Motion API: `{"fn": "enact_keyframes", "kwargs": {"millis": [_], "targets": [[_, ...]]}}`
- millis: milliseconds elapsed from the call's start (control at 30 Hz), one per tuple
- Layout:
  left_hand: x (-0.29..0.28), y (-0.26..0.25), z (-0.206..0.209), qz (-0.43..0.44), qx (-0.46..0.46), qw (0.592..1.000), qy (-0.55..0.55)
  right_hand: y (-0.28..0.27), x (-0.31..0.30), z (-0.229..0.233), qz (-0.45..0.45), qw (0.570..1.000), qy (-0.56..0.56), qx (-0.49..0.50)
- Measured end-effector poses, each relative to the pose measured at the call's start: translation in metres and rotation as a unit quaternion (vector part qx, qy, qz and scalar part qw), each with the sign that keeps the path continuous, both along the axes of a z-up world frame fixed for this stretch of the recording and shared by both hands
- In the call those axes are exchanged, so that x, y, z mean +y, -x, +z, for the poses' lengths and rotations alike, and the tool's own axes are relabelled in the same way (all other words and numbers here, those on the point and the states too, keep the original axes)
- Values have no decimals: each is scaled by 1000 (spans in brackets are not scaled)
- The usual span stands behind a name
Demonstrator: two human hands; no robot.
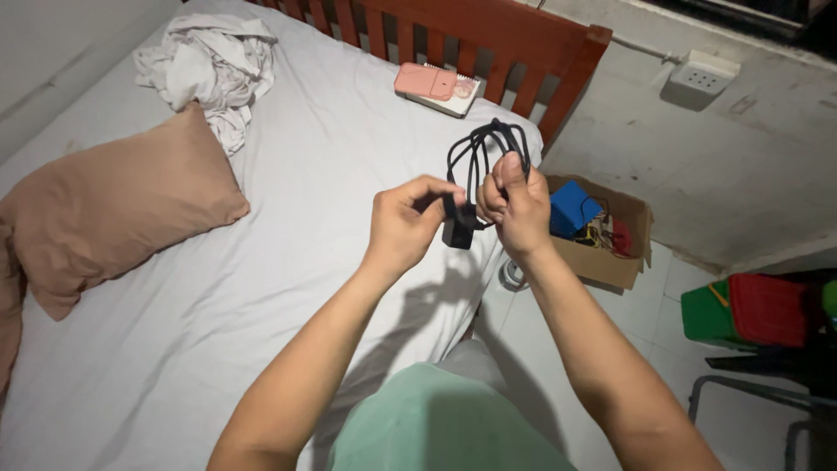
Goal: The person handles a small fan, coils its power cord, and wipes a blue notebook with a cloth. They then remove a multimeter and a small bag from a cardboard box, placing them on the floor.
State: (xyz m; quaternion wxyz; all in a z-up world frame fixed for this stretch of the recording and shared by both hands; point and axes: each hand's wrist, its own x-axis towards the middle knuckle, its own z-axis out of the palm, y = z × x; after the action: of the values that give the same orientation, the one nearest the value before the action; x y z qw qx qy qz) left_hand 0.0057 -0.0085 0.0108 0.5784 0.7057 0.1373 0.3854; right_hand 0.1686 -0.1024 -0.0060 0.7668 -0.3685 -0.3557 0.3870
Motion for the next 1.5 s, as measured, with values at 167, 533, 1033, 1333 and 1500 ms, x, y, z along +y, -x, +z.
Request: {"fn": "enact_keyframes", "kwargs": {"millis": [167,533,1033,1333,1500], "targets": [[-2,-6,10,-59,-38,963,259,5,4,10,-46,990,32,-129],[-12,-10,29,15,-27,958,283,41,10,40,-284,902,112,-304],[-44,-16,30,204,-50,971,-116,19,38,33,-321,920,93,-204],[-32,-20,24,112,-36,993,-32,21,29,33,-300,909,76,-278],[-21,-10,20,-6,-87,985,150,15,21,18,-287,885,184,-318]]}}
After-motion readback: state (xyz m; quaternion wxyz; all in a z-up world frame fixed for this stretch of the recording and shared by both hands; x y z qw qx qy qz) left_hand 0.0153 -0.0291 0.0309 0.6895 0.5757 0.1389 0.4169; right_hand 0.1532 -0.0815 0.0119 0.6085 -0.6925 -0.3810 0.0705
